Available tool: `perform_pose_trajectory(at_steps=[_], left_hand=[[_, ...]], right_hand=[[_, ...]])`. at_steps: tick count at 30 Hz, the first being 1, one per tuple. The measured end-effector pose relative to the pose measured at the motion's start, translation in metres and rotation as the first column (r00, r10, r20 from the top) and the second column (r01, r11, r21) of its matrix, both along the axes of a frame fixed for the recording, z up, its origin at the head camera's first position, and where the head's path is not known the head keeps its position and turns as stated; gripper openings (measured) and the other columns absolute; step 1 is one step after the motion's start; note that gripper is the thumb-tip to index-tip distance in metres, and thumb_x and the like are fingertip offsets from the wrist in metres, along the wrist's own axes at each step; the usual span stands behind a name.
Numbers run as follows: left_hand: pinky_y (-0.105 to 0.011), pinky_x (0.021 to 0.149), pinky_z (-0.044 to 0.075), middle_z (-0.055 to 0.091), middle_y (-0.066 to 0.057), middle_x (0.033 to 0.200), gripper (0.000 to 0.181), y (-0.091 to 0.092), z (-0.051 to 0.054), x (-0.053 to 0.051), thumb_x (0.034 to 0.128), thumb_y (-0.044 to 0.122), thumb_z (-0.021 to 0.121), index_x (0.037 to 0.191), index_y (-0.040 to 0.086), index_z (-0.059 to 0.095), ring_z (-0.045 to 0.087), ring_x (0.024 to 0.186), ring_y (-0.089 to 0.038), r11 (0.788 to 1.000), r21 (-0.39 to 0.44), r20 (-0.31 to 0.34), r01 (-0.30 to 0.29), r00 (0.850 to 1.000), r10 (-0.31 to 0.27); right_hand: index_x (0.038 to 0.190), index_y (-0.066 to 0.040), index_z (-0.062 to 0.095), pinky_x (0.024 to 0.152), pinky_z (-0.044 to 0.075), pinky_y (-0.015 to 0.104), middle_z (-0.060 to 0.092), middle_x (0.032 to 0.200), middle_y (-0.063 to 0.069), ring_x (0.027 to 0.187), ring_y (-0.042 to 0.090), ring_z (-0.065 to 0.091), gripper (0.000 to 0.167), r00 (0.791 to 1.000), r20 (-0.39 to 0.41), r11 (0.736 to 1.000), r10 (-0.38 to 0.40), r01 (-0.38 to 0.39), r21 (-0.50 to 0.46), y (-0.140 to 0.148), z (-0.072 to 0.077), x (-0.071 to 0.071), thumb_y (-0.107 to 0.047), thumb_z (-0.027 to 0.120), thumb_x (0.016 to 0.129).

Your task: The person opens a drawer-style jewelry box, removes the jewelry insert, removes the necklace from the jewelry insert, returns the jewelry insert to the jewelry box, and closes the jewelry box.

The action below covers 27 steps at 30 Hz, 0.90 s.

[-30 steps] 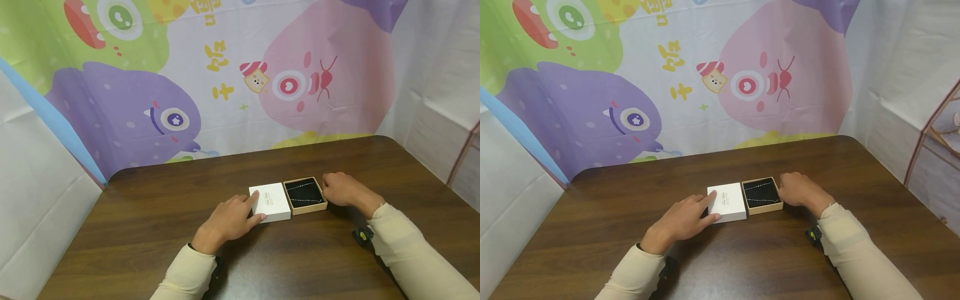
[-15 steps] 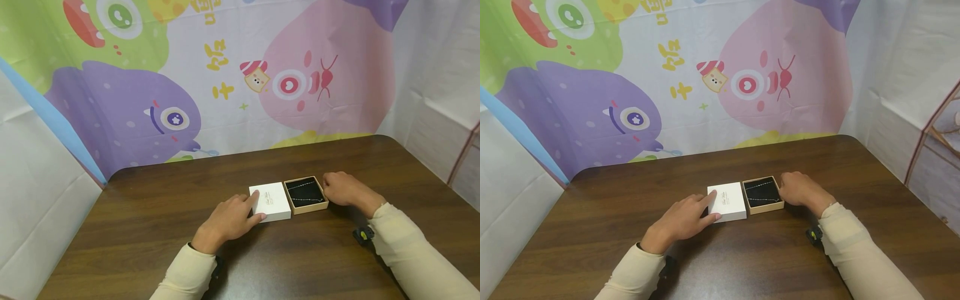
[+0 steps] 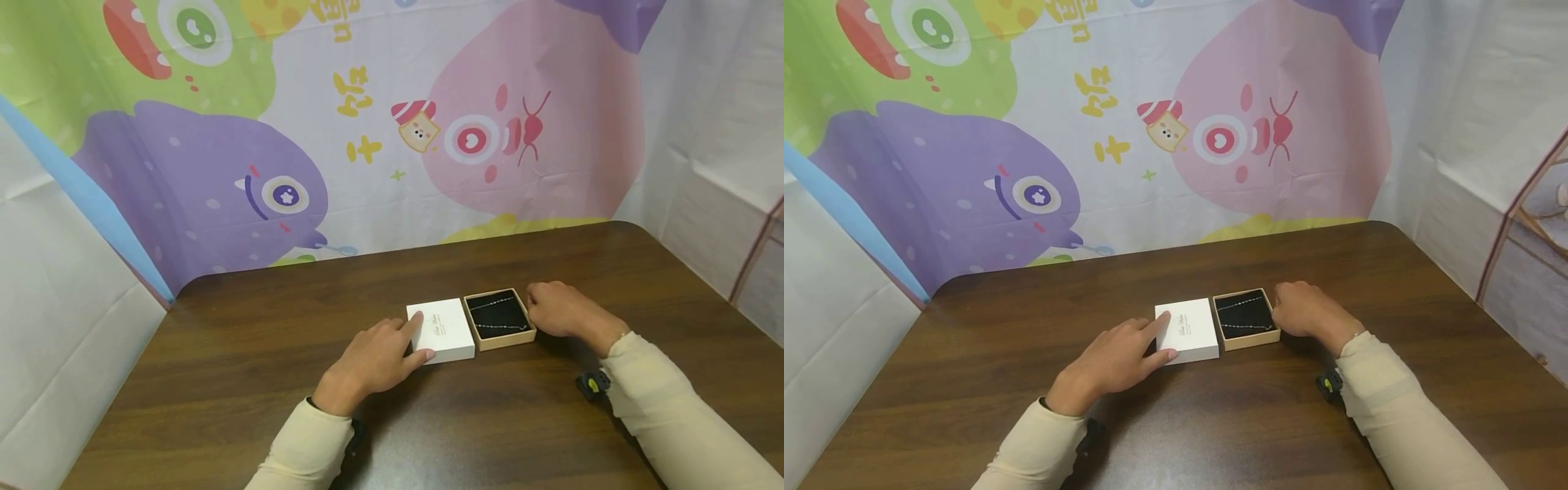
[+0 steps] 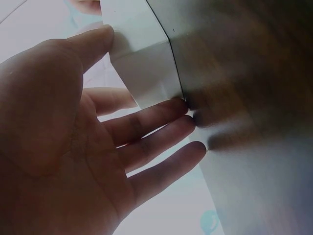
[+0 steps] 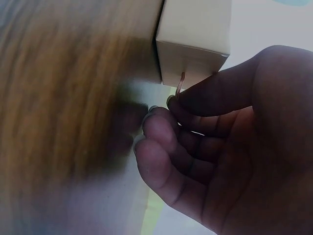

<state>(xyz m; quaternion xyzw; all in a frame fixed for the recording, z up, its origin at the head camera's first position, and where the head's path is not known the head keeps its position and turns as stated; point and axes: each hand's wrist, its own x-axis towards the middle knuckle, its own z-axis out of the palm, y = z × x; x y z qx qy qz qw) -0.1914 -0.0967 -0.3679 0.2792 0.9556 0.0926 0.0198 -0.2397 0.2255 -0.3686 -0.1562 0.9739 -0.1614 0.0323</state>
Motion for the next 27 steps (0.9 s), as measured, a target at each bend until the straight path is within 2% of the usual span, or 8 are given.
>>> perform_pose_trajectory(at_steps=[27], left_hand=[[-0.047, 0.094, 0.048, 0.062, -0.014, 0.128, 0.068, -0.0005, -0.0006, -0.0003, 0.1005, 0.052, 0.054, 0.156, 0.016, 0.038, 0.060, 0.116, -0.027, 1.000, 0.005, 0.007, -0.001, 1.000, 0.001]], right_hand=[[0.081, -0.007, 0.058, 0.059, 0.043, 0.037, 0.056, 0.076, 0.005, 0.067, 0.021, 0.052, 0.009, 1.000, 0.026, 1.000, 0.001, -0.001, 0.003, 0.0036, -0.0013, -0.0019, -0.004, 0.051, 0.083]])
